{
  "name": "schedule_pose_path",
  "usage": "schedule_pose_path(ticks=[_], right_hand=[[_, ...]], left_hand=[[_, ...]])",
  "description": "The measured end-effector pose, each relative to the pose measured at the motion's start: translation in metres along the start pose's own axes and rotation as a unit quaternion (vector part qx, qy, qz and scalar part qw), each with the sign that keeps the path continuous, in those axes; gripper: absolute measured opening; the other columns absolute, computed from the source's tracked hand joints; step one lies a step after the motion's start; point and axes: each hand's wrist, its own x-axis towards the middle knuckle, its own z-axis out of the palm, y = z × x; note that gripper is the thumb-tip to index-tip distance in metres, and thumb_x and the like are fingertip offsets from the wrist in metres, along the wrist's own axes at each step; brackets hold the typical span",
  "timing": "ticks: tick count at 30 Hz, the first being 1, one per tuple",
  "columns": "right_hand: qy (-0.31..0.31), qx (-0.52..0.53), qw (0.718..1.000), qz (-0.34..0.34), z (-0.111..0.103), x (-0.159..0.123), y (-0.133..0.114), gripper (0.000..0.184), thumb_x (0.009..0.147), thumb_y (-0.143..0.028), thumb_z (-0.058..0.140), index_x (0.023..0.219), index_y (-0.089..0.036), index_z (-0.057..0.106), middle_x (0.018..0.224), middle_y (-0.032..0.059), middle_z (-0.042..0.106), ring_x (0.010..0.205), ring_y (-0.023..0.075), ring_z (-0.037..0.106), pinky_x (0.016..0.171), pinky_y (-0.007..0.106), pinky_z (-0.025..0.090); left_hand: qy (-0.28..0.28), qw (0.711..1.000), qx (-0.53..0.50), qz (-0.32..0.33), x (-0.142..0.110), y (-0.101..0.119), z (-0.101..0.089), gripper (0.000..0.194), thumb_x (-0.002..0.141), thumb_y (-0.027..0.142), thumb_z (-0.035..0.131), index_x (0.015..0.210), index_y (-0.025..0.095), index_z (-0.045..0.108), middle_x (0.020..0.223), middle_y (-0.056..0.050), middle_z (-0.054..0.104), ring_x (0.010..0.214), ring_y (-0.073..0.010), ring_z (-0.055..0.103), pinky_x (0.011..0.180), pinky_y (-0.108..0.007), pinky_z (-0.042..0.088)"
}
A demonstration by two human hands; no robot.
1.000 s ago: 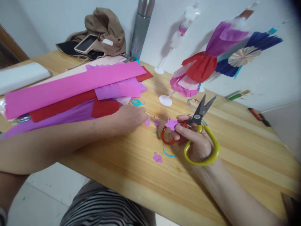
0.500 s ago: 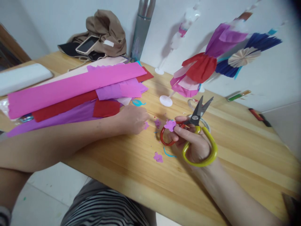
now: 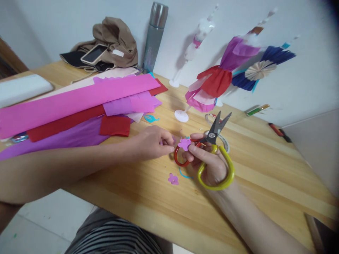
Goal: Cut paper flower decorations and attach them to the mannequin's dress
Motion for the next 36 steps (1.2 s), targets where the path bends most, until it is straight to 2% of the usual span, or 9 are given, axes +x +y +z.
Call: schedule_pose_path(ticks=[1, 5, 7, 11, 18, 26, 31, 36], right_hand=[[-0.001, -0.003, 1.000, 0.000, 0.000, -0.001, 0.000, 0.038, 0.056, -0.024, 0.085, 0.086, -0.022, 0.063, 0.047, -0.0066, 0.059, 0.042, 0.0114, 0.052, 0.047, 0.025, 0.044], [0.007, -0.003, 1.000, 0.003, 0.002, -0.003, 0.000, 0.038, 0.055, -0.023, 0.086, 0.085, -0.022, 0.063, 0.048, -0.0060, 0.061, 0.041, 0.0121, 0.053, 0.044, 0.025, 0.044], [0.005, -0.005, 1.000, 0.000, 0.003, -0.005, 0.000, 0.036, 0.055, -0.022, 0.087, 0.084, -0.021, 0.065, 0.049, -0.0051, 0.063, 0.041, 0.0116, 0.053, 0.044, 0.024, 0.045], [-0.010, -0.009, 1.000, 0.001, 0.004, -0.006, 0.001, 0.037, 0.055, -0.022, 0.087, 0.084, -0.020, 0.065, 0.048, -0.0053, 0.063, 0.042, 0.0102, 0.053, 0.045, 0.023, 0.046], [-0.034, -0.037, 0.999, -0.019, 0.001, -0.008, 0.004, 0.036, 0.062, -0.025, 0.087, 0.089, -0.024, 0.062, 0.054, -0.0066, 0.064, 0.044, 0.0118, 0.055, 0.044, 0.025, 0.050], [-0.024, -0.042, 0.998, -0.051, 0.005, -0.010, 0.001, 0.033, 0.059, -0.020, 0.087, 0.084, -0.021, 0.065, 0.051, -0.0044, 0.064, 0.042, 0.0124, 0.055, 0.043, 0.025, 0.048], [-0.029, -0.035, 0.998, -0.045, 0.003, -0.010, 0.002, 0.032, 0.061, -0.019, 0.087, 0.086, -0.021, 0.066, 0.053, -0.0039, 0.065, 0.044, 0.0121, 0.055, 0.044, 0.025, 0.049], [-0.031, -0.035, 0.998, -0.042, 0.002, -0.010, 0.001, 0.033, 0.061, -0.021, 0.088, 0.086, -0.022, 0.066, 0.056, -0.0039, 0.066, 0.044, 0.0124, 0.056, 0.044, 0.026, 0.049]], left_hand=[[-0.023, 0.998, -0.051, -0.019, -0.003, 0.003, 0.004, 0.009, 0.075, 0.017, 0.062, 0.068, 0.012, 0.067, 0.062, 0.001, 0.060, 0.058, -0.0088, 0.050, 0.055, -0.021, 0.034], [-0.025, 0.982, -0.162, -0.091, -0.009, 0.012, 0.012, 0.011, 0.074, 0.021, 0.068, 0.079, 0.011, 0.070, 0.063, 0.002, 0.062, 0.054, -0.0071, 0.049, 0.049, -0.019, 0.034], [-0.017, 0.979, -0.173, -0.108, -0.010, 0.017, 0.010, 0.012, 0.076, 0.023, 0.067, 0.073, 0.012, 0.070, 0.054, 0.004, 0.056, 0.049, -0.0065, 0.046, 0.045, -0.018, 0.032], [-0.002, 0.980, -0.154, -0.127, -0.011, 0.023, 0.006, 0.025, 0.081, 0.022, 0.064, 0.058, 0.014, 0.065, 0.041, 0.007, 0.045, 0.039, -0.0047, 0.041, 0.039, -0.016, 0.029], [0.005, 0.986, -0.113, -0.121, -0.013, 0.024, 0.009, 0.028, 0.082, 0.024, 0.064, 0.056, 0.013, 0.066, 0.040, 0.006, 0.047, 0.037, -0.0044, 0.041, 0.038, -0.016, 0.029], [-0.028, 0.995, -0.063, -0.072, -0.014, 0.022, 0.008, 0.023, 0.085, 0.021, 0.060, 0.074, 0.011, 0.078, 0.052, 0.001, 0.060, 0.046, -0.0059, 0.049, 0.044, -0.016, 0.033], [-0.020, 0.996, -0.050, -0.072, -0.014, 0.024, 0.007, 0.023, 0.086, 0.022, 0.061, 0.072, 0.011, 0.076, 0.046, 0.004, 0.054, 0.044, -0.0062, 0.046, 0.044, -0.017, 0.030], [-0.013, 0.997, -0.040, -0.063, -0.013, 0.022, 0.008, 0.024, 0.085, 0.021, 0.061, 0.066, 0.011, 0.072, 0.046, 0.004, 0.054, 0.045, -0.0058, 0.046, 0.045, -0.017, 0.029]])
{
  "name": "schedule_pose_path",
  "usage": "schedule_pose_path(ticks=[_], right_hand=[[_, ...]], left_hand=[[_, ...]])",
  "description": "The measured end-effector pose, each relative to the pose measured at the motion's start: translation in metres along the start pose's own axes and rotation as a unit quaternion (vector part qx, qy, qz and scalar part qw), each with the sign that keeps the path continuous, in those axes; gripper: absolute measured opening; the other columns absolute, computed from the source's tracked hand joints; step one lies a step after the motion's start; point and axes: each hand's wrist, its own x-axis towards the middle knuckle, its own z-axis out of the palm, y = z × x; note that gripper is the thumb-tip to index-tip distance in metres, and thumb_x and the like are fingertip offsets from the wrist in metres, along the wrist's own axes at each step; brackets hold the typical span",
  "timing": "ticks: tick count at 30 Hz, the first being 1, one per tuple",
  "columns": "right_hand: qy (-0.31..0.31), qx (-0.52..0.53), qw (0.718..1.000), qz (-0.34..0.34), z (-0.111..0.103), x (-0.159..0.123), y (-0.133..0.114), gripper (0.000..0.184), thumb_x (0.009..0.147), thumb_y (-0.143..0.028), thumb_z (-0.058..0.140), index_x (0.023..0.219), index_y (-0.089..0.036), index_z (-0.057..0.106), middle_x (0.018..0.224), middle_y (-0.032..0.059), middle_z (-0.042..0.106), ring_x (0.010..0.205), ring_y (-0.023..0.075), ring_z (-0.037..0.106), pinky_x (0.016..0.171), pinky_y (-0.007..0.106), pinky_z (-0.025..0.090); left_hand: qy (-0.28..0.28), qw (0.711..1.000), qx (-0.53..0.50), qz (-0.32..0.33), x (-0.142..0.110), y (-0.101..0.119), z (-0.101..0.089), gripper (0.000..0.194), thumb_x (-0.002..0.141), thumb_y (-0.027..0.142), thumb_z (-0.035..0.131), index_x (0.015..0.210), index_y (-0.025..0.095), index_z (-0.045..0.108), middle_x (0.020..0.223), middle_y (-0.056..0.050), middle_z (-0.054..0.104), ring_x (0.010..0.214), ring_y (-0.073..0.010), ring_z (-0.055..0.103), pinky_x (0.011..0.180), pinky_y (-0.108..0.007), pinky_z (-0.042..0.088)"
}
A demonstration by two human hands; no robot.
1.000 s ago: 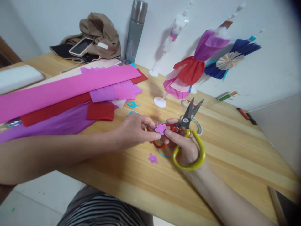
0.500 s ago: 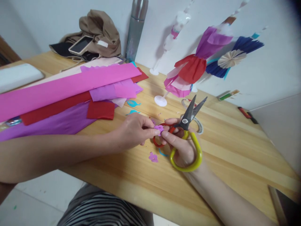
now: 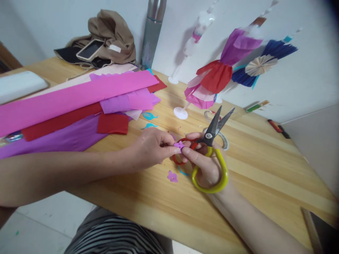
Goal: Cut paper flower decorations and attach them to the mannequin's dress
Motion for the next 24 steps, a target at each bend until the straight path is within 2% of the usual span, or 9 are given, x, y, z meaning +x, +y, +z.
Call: schedule_pose_path(ticks=[7, 11, 15, 20, 22, 24], right_hand=[[0.034, -0.012, 0.999, -0.020, -0.005, 0.001, -0.005, 0.035, 0.058, -0.020, 0.088, 0.087, -0.021, 0.069, 0.064, -0.0002, 0.073, 0.044, 0.0129, 0.059, 0.044, 0.026, 0.051], [0.008, -0.056, 0.998, -0.026, -0.006, 0.001, -0.006, 0.034, 0.058, -0.018, 0.088, 0.088, -0.021, 0.070, 0.065, -0.0006, 0.073, 0.046, 0.0134, 0.061, 0.043, 0.026, 0.052], [-0.008, -0.104, 0.994, -0.023, -0.006, -0.002, -0.007, 0.033, 0.060, -0.017, 0.088, 0.088, -0.023, 0.072, 0.069, -0.0006, 0.073, 0.054, 0.0140, 0.065, 0.047, 0.024, 0.053], [-0.005, -0.143, 0.989, -0.041, -0.005, -0.005, -0.004, 0.028, 0.063, -0.014, 0.085, 0.087, -0.022, 0.074, 0.067, -0.0009, 0.070, 0.055, 0.0132, 0.063, 0.049, 0.025, 0.052], [0.003, -0.132, 0.991, -0.034, -0.005, -0.004, -0.003, 0.026, 0.063, -0.014, 0.083, 0.086, -0.022, 0.072, 0.063, -0.0021, 0.069, 0.050, 0.0124, 0.061, 0.044, 0.024, 0.050], [0.012, -0.104, 0.994, -0.028, -0.004, -0.003, -0.003, 0.026, 0.064, -0.016, 0.083, 0.085, -0.023, 0.070, 0.059, -0.0034, 0.068, 0.043, 0.0120, 0.057, 0.039, 0.024, 0.047]], left_hand=[[0.005, 1.000, 0.016, 0.022, 0.002, -0.006, 0.001, 0.025, 0.085, 0.022, 0.062, 0.064, 0.012, 0.070, 0.045, 0.005, 0.051, 0.044, -0.0047, 0.042, 0.045, -0.018, 0.026], [0.011, 0.998, 0.055, 0.033, 0.002, -0.009, 0.002, 0.030, 0.086, 0.024, 0.060, 0.060, 0.012, 0.068, 0.046, 0.004, 0.049, 0.047, -0.0056, 0.040, 0.048, -0.021, 0.024], [0.022, 0.990, 0.119, 0.078, 0.003, -0.012, 0.002, 0.030, 0.086, 0.023, 0.060, 0.057, 0.013, 0.065, 0.051, 0.004, 0.051, 0.053, -0.0066, 0.042, 0.051, -0.021, 0.024], [-0.004, 0.975, 0.196, 0.100, 0.003, -0.011, 0.002, 0.024, 0.082, 0.016, 0.062, 0.058, 0.013, 0.066, 0.055, 0.003, 0.055, 0.055, -0.0072, 0.043, 0.056, -0.023, 0.027], [-0.014, 0.978, 0.185, 0.092, 0.003, -0.009, 0.001, 0.024, 0.083, 0.018, 0.063, 0.060, 0.013, 0.068, 0.056, 0.002, 0.056, 0.055, -0.0075, 0.043, 0.056, -0.023, 0.028], [-0.032, 0.991, 0.110, 0.074, 0.003, -0.006, 0.001, 0.018, 0.084, 0.021, 0.063, 0.069, 0.014, 0.072, 0.060, 0.002, 0.061, 0.058, -0.0078, 0.048, 0.055, -0.021, 0.031]])
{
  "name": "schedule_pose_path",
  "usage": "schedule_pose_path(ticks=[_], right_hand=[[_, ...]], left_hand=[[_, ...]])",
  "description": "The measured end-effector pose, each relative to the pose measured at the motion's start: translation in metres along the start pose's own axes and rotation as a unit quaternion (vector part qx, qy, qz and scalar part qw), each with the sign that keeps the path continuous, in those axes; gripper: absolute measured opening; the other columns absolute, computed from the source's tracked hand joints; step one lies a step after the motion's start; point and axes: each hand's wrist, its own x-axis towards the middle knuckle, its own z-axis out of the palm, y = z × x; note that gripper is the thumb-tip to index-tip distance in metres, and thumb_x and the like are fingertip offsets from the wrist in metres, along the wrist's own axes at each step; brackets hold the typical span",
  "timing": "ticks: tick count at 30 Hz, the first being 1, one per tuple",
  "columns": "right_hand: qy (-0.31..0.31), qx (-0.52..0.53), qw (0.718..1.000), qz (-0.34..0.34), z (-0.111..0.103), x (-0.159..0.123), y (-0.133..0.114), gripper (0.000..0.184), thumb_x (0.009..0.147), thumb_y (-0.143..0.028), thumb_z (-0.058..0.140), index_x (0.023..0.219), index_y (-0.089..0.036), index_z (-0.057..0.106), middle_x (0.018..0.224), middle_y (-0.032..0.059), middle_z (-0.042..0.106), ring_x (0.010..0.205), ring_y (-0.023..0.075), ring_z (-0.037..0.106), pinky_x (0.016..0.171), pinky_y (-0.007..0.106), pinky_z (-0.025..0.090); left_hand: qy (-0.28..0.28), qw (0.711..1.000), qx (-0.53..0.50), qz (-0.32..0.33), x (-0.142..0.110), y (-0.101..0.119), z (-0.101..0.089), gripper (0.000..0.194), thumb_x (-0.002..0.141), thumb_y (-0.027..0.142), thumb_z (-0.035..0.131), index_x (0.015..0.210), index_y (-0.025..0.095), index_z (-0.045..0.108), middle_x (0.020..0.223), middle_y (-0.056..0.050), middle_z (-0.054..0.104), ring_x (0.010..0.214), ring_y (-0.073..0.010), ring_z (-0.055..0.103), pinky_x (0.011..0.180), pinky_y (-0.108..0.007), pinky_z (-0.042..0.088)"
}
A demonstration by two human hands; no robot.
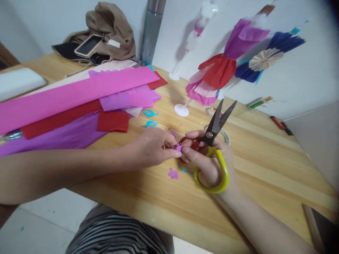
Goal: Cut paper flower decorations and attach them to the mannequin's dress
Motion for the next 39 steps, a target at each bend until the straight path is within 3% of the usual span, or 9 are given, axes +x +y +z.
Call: schedule_pose_path(ticks=[3, 6, 10, 14, 22, 28, 39], right_hand=[[0.018, 0.042, 0.999, -0.002, 0.001, 0.003, -0.003, 0.028, 0.062, -0.017, 0.083, 0.084, -0.024, 0.067, 0.055, -0.0047, 0.067, 0.039, 0.0121, 0.055, 0.037, 0.025, 0.047], [0.026, 0.063, 0.998, 0.005, 0.003, 0.005, -0.005, 0.030, 0.060, -0.018, 0.085, 0.082, -0.024, 0.066, 0.054, -0.0052, 0.065, 0.039, 0.0117, 0.055, 0.039, 0.025, 0.048], [0.017, 0.072, 0.997, 0.019, 0.006, 0.003, -0.004, 0.030, 0.059, -0.018, 0.085, 0.082, -0.024, 0.066, 0.053, -0.0053, 0.065, 0.040, 0.0120, 0.055, 0.040, 0.026, 0.049], [0.003, 0.094, 0.995, 0.028, 0.008, 0.000, -0.001, 0.029, 0.060, -0.018, 0.084, 0.083, -0.024, 0.067, 0.053, -0.0047, 0.065, 0.039, 0.0122, 0.054, 0.038, 0.026, 0.047], [0.014, 0.109, 0.993, 0.037, 0.007, 0.000, 0.001, 0.034, 0.060, -0.023, 0.089, 0.085, -0.025, 0.065, 0.056, -0.0057, 0.065, 0.040, 0.0112, 0.055, 0.039, 0.025, 0.050], [-0.004, 0.114, 0.992, 0.048, 0.006, 0.001, 0.002, 0.033, 0.061, -0.023, 0.088, 0.086, -0.024, 0.066, 0.058, -0.0050, 0.066, 0.041, 0.0115, 0.056, 0.039, 0.025, 0.050], [-0.057, 0.105, 0.992, 0.031, 0.000, 0.000, 0.011, 0.028, 0.068, -0.020, 0.085, 0.090, -0.023, 0.068, 0.058, -0.0053, 0.067, 0.044, 0.0097, 0.057, 0.044, 0.022, 0.050]], left_hand=[[-0.035, 0.982, -0.179, -0.048, 0.000, 0.003, -0.001, 0.016, 0.080, 0.026, 0.068, 0.089, 0.015, 0.074, 0.071, 0.001, 0.067, 0.059, -0.0081, 0.054, 0.053, -0.018, 0.039], [-0.063, 0.957, -0.264, -0.104, -0.001, 0.005, -0.001, 0.022, 0.076, 0.030, 0.073, 0.092, 0.014, 0.074, 0.063, 0.004, 0.062, 0.051, -0.0076, 0.051, 0.046, -0.018, 0.040], [-0.042, 0.950, -0.268, -0.155, -0.003, 0.008, 0.000, 0.015, 0.080, 0.027, 0.069, 0.077, 0.013, 0.073, 0.045, 0.007, 0.049, 0.041, -0.0069, 0.046, 0.041, -0.017, 0.036], [0.009, 0.946, -0.255, -0.199, -0.002, 0.011, 0.002, 0.026, 0.082, 0.023, 0.064, 0.058, 0.014, 0.063, 0.039, 0.007, 0.046, 0.036, -0.0058, 0.042, 0.037, -0.017, 0.031], [-0.050, 0.948, -0.282, -0.140, -0.005, 0.005, 0.001, 0.017, 0.078, 0.028, 0.069, 0.084, 0.014, 0.076, 0.054, 0.005, 0.059, 0.045, -0.0062, 0.052, 0.042, -0.015, 0.039], [-0.015, 0.943, -0.267, -0.200, -0.002, 0.008, 0.003, 0.023, 0.081, 0.023, 0.064, 0.060, 0.014, 0.063, 0.039, 0.005, 0.051, 0.037, -0.0065, 0.047, 0.038, -0.015, 0.034], [-0.013, 0.949, -0.256, -0.182, -0.002, 0.006, -0.001, 0.022, 0.074, 0.016, 0.060, 0.052, 0.015, 0.058, 0.037, 0.005, 0.048, 0.036, -0.0044, 0.042, 0.039, -0.014, 0.028]])
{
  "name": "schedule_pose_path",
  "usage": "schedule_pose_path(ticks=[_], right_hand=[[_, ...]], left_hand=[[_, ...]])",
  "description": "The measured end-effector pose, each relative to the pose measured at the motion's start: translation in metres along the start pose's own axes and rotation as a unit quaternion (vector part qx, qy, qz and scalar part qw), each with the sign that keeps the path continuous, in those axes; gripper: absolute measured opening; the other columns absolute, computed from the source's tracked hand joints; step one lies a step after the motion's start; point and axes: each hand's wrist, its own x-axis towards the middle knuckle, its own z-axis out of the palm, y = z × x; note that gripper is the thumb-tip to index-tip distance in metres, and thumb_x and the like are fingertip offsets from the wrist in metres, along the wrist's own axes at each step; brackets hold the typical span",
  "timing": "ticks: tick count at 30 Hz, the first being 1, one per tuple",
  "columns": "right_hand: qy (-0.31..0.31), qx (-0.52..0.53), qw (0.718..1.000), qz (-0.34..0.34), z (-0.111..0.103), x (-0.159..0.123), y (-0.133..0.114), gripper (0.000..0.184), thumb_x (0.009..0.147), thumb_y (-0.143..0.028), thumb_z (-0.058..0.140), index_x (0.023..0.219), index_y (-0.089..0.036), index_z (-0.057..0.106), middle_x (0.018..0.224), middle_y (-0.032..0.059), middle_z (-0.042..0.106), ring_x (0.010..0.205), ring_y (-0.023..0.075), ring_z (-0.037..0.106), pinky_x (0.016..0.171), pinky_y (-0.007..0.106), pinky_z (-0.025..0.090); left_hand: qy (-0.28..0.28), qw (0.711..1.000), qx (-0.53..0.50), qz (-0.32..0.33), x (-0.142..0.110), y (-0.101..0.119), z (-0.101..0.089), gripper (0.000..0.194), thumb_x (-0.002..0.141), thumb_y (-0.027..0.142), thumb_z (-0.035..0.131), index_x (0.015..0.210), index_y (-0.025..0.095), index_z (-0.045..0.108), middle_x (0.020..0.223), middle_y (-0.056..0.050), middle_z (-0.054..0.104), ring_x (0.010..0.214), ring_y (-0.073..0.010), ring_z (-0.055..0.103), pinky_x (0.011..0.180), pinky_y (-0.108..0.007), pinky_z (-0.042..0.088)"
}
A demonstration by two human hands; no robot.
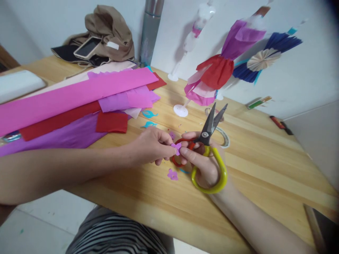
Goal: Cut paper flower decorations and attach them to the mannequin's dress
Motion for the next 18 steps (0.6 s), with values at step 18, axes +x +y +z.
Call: schedule_pose_path(ticks=[18], right_hand=[[0.056, -0.008, 0.998, -0.003, 0.0020, 0.0025, -0.0034, 0.036, 0.064, -0.026, 0.088, 0.090, -0.022, 0.063, 0.059, -0.0061, 0.065, 0.042, 0.0103, 0.056, 0.039, 0.023, 0.049]], left_hand=[[-0.058, 0.990, -0.131, 0.000, 0.0028, -0.0048, 0.0014, 0.015, 0.065, 0.018, 0.059, 0.073, 0.013, 0.071, 0.067, -0.001, 0.069, 0.050, -0.0102, 0.062, 0.043, -0.017, 0.047]])
